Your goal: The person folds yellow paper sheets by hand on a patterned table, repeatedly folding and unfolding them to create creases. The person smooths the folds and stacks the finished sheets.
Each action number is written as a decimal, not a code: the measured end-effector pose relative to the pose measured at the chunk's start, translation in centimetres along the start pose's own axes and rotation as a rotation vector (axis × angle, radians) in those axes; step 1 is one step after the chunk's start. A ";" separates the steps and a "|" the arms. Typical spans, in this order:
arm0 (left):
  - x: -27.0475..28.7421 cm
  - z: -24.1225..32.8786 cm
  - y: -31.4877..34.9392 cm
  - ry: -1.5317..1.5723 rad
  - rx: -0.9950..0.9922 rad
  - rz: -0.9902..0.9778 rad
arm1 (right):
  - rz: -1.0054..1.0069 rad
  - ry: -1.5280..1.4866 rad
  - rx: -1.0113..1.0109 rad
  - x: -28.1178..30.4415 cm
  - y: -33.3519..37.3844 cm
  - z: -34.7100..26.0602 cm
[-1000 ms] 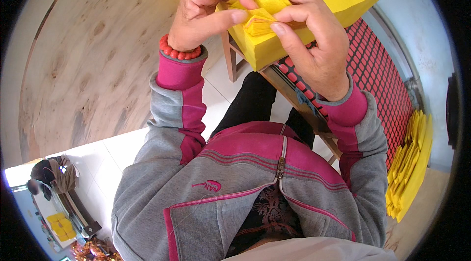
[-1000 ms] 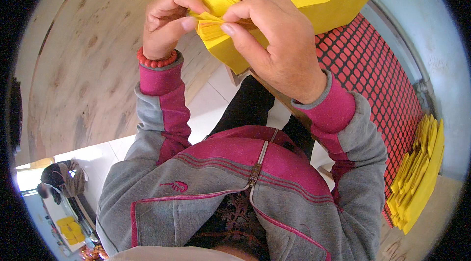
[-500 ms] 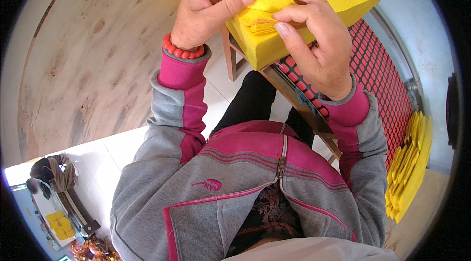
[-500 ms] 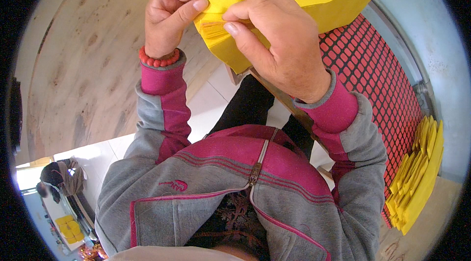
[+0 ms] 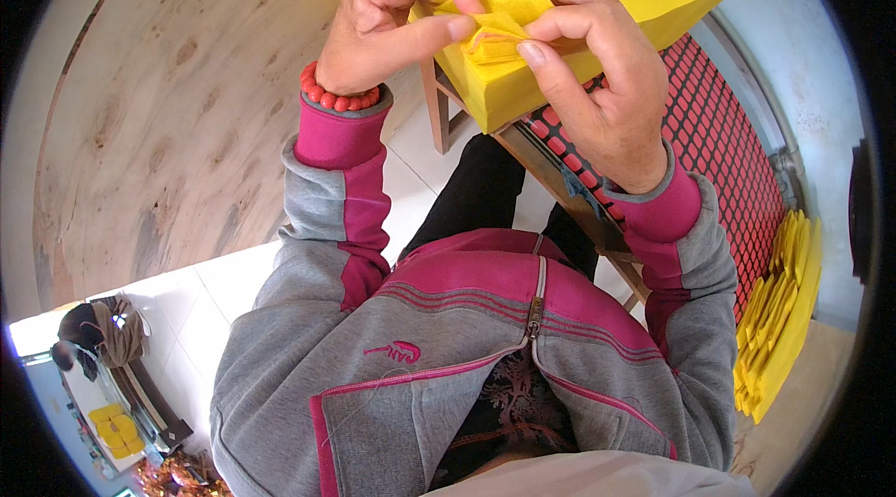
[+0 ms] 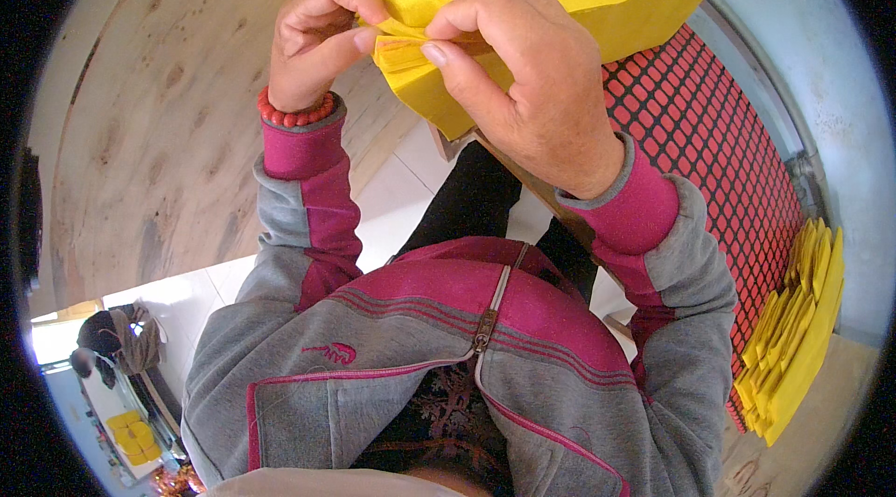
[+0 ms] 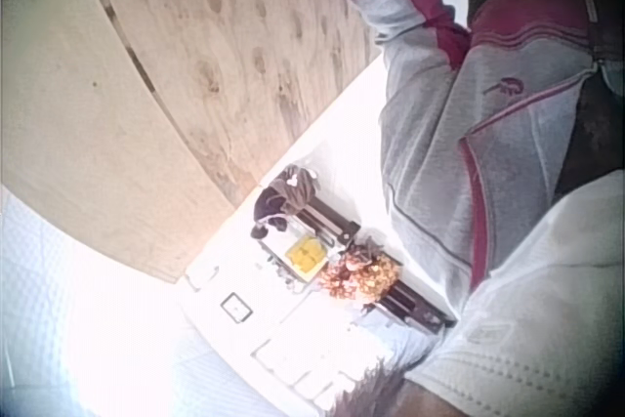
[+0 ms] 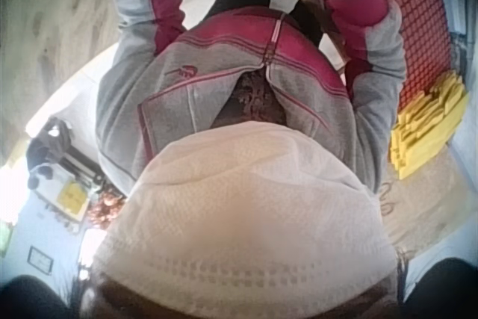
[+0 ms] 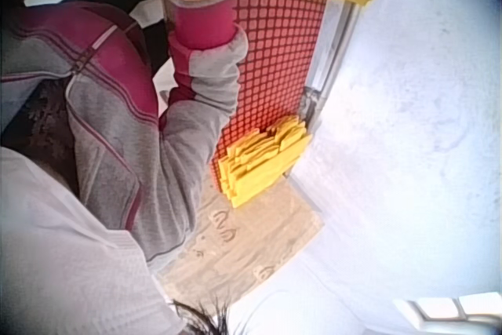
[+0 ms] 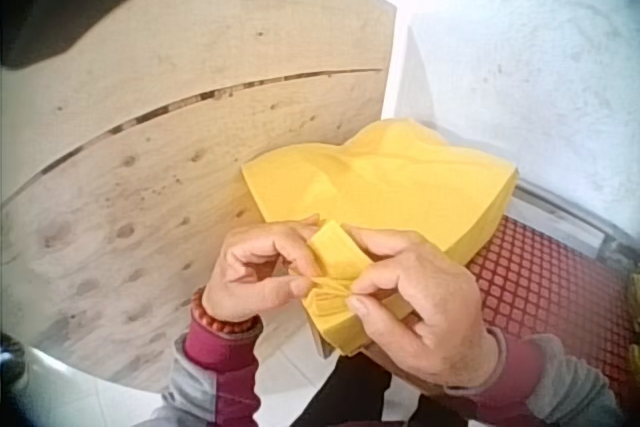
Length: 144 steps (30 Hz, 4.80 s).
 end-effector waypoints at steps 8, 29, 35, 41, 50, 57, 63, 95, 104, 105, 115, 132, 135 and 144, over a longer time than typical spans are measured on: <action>-0.3 -1.0 0.9 0.053 0.137 0.291 | 0.002 0.005 0.012 0.5 -0.1 0.1; 0.3 -0.4 0.5 0.014 0.074 -0.011 | -0.016 0.043 -0.028 0.0 -0.1 -0.1; 0.3 -0.3 0.5 0.019 0.029 0.045 | -0.016 0.049 -0.021 0.0 -0.1 -0.2; 0.2 -0.2 0.4 0.026 0.041 0.041 | -0.017 0.052 -0.032 0.0 0.0 -0.1; -0.9 1.1 -0.5 -0.041 0.090 0.015 | -0.008 0.056 -0.041 0.0 0.2 0.0; -0.7 1.0 -0.7 -0.068 0.029 -0.040 | -0.002 0.037 -0.040 0.0 0.2 0.1; -0.7 0.8 -0.7 -0.129 -0.035 -0.041 | -0.005 0.046 -0.045 0.0 0.2 0.2; -0.6 0.3 -0.2 -0.033 0.005 -0.019 | -0.021 0.117 0.016 -0.1 0.1 -0.2; -1.4 1.1 -0.9 -0.047 -0.003 0.029 | -0.007 -0.014 0.023 -0.2 0.0 0.0; -1.4 1.3 -0.8 -0.032 -0.025 0.027 | -0.017 -0.004 0.011 -0.2 -0.1 0.0; -0.6 0.6 -0.7 -0.108 0.007 -0.015 | -0.032 -0.135 -0.121 0.3 -0.1 -0.1; -1.2 0.4 -0.2 -0.154 -0.099 0.136 | -0.674 0.008 -0.714 -2.6 22.2 2.0; -1.1 0.3 -0.1 -0.099 -0.108 0.128 | -0.473 0.521 -0.747 -1.5 26.7 5.4; -1.1 0.3 -0.1 -0.078 -0.014 0.198 | -0.080 0.802 -0.737 -0.4 32.2 12.0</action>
Point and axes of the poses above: each hand's wrist, its own y-axis away from the middle knuckle, its own x-axis out of the back of the hand, z = x × y, the point moved 5 cm from there along -y, towards the middle knuckle, and after that the axes turned 5 degrees about -x, right-handed, at the moved point
